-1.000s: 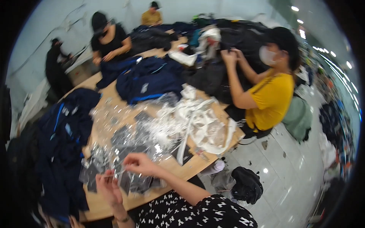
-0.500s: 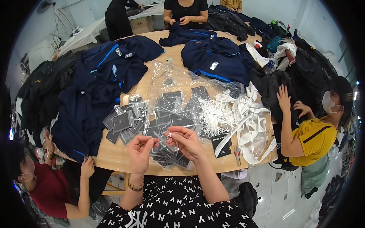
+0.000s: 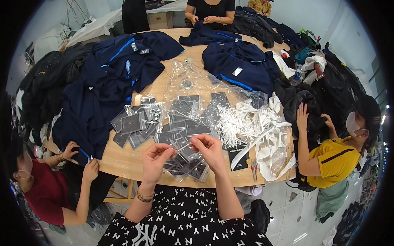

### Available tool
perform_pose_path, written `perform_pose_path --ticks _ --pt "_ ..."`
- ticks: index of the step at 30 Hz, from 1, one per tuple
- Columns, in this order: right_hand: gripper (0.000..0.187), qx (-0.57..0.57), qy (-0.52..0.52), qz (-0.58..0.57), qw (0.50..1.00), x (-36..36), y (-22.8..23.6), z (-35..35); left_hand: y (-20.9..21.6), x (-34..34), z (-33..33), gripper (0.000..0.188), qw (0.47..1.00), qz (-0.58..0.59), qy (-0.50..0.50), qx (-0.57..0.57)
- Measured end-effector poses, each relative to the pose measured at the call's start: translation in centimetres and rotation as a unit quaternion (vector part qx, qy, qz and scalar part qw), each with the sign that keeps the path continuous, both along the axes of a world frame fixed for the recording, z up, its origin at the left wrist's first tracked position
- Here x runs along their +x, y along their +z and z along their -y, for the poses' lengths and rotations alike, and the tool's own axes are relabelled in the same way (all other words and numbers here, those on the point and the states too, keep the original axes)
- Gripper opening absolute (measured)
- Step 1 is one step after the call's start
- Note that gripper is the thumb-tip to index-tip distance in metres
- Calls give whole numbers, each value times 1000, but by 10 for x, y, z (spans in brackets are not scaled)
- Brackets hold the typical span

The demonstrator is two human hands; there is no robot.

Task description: Placing small clothing labels or tags into individual plastic bags at a factory workbench.

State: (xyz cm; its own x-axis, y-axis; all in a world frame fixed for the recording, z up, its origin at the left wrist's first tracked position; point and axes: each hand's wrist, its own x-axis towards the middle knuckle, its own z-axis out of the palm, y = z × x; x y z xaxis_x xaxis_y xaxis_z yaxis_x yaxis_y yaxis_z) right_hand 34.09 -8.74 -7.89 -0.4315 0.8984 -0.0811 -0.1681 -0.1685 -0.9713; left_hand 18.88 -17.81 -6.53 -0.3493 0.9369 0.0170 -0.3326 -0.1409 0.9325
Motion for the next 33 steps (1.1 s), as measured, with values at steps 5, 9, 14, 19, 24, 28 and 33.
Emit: perform_pose_path --ticks 5,9,14,19,24,28,33 --pt "15 -13 -5 17 1000 -1 0 1 -2 4 0 12 1000 19 -2 -17" --pt "13 -43 -2 25 999 -3 5 4 2 11 -2 11 1000 12 -7 -24" --pt "13 1 4 7 1000 -4 14 9 -6 16 -5 11 992 -119 23 -26" --pt "10 91 10 32 995 -6 24 15 -9 14 -8 11 964 -262 36 1" --pt "8 101 19 42 994 -8 27 18 -14 16 -7 8 981 -192 25 -2" --pt "9 81 24 44 995 -7 25 18 -12 17 -7 6 987 -158 7 2" --pt "10 27 33 -17 999 -8 16 17 -12 20 -10 3 993 -116 10 21"
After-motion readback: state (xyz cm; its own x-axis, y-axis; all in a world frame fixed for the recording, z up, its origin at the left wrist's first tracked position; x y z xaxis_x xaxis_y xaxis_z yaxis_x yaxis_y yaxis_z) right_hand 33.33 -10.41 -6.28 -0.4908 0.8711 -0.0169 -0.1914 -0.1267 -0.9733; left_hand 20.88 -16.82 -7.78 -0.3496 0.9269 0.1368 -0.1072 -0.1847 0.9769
